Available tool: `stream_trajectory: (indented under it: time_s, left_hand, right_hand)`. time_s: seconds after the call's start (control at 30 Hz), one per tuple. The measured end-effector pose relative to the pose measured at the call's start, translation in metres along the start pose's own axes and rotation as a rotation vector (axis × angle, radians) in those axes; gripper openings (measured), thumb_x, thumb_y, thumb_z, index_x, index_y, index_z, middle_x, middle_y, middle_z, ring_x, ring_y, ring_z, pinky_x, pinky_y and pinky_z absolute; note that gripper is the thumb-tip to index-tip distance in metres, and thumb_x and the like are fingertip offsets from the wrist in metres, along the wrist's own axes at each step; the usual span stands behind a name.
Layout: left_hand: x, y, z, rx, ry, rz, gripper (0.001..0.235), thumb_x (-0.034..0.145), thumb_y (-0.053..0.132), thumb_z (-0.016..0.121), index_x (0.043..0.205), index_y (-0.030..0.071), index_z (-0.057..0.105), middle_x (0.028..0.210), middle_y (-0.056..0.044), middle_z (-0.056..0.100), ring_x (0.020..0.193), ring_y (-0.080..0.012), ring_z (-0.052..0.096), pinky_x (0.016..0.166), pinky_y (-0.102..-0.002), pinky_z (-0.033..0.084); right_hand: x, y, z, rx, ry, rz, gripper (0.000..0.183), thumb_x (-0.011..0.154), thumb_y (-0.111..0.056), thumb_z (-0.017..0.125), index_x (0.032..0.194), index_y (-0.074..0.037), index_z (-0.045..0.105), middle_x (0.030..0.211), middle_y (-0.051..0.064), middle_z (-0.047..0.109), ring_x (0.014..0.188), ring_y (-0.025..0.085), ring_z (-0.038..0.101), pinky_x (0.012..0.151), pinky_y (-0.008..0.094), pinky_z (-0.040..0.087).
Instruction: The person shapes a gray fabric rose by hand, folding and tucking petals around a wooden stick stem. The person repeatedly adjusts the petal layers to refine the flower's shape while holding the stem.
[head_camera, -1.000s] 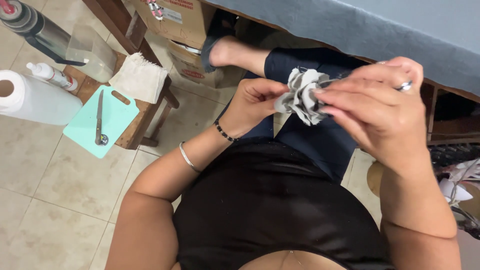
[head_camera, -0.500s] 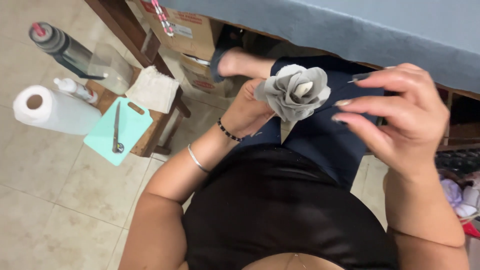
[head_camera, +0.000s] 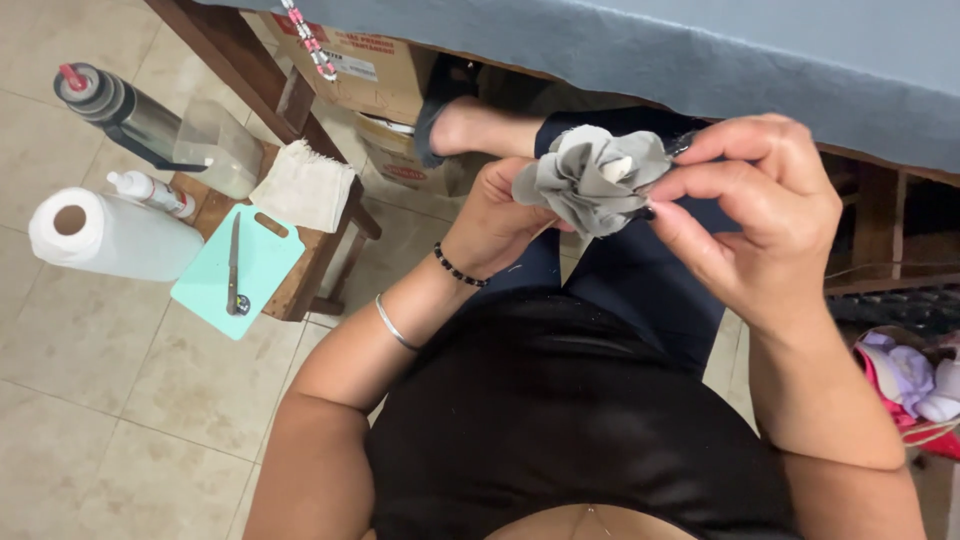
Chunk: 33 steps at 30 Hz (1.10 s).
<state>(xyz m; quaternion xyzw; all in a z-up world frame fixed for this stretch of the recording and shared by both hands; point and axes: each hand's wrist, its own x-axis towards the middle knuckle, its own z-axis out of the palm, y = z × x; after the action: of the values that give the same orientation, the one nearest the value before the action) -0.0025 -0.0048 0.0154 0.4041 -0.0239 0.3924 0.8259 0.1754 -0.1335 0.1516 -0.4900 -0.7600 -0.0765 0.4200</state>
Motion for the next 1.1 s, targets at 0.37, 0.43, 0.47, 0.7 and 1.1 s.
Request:
stream_trajectory:
  time_s: [0.37, 0.43, 0.47, 0.7, 1.1]
  left_hand:
    - [-0.007, -0.002, -0.004, 0.583, 0.221, 0.236, 0.018, 0.091, 0.007, 0.080, 0.108, 0.005, 0.076, 0.105, -0.008, 0.078, 0.096, -0.0117, 0.074, 0.088, -0.024, 0.064]
    - [-0.010, -0.004, -0.002, 0.644, 0.266, 0.260, 0.018, 0.092, 0.004, 0.079, 0.109, 0.007, 0.076, 0.105, -0.006, 0.078, 0.096, -0.0103, 0.074, 0.088, -0.022, 0.063]
    - [-0.011, 0.000, 0.003, 0.654, 0.261, 0.268, 0.017, 0.093, 0.004, 0.078, 0.110, 0.007, 0.076, 0.107, -0.007, 0.078, 0.099, -0.0113, 0.074, 0.091, -0.022, 0.063]
    - [-0.016, 0.002, 0.014, 0.652, 0.210, 0.315, 0.021, 0.093, 0.003, 0.079, 0.113, 0.008, 0.074, 0.115, -0.010, 0.076, 0.106, -0.0158, 0.075, 0.099, -0.024, 0.063]
    - [-0.018, 0.002, 0.013, 0.503, 0.196, 0.269, 0.021, 0.092, 0.005, 0.080, 0.112, 0.005, 0.075, 0.113, -0.012, 0.076, 0.104, -0.0166, 0.075, 0.097, -0.026, 0.065]
  right_hand:
    - [-0.008, -0.013, 0.019, -0.280, 0.145, -0.232, 0.018, 0.100, -0.028, 0.076, 0.096, -0.013, 0.084, 0.112, 0.014, 0.057, 0.106, 0.036, 0.050, 0.102, 0.055, 0.038]
    - [-0.005, -0.018, 0.022, -0.323, 0.113, -0.200, 0.021, 0.101, -0.032, 0.077, 0.094, -0.013, 0.085, 0.111, 0.014, 0.058, 0.105, 0.037, 0.051, 0.111, 0.058, 0.035]
    - [-0.003, -0.018, 0.024, -0.355, 0.102, -0.201, 0.027, 0.100, -0.038, 0.080, 0.093, -0.013, 0.085, 0.112, 0.014, 0.058, 0.107, 0.037, 0.052, 0.112, 0.057, 0.034]
    - [0.002, -0.019, 0.031, -0.371, 0.133, -0.131, 0.022, 0.100, -0.018, 0.085, 0.083, -0.007, 0.078, 0.106, 0.012, 0.056, 0.104, 0.036, 0.055, 0.101, 0.058, 0.042]
    - [-0.022, -0.011, 0.030, -0.060, 0.171, 0.046, 0.015, 0.101, -0.018, 0.078, 0.105, -0.004, 0.077, 0.116, 0.016, 0.046, 0.113, 0.035, 0.050, 0.099, 0.047, 0.047]
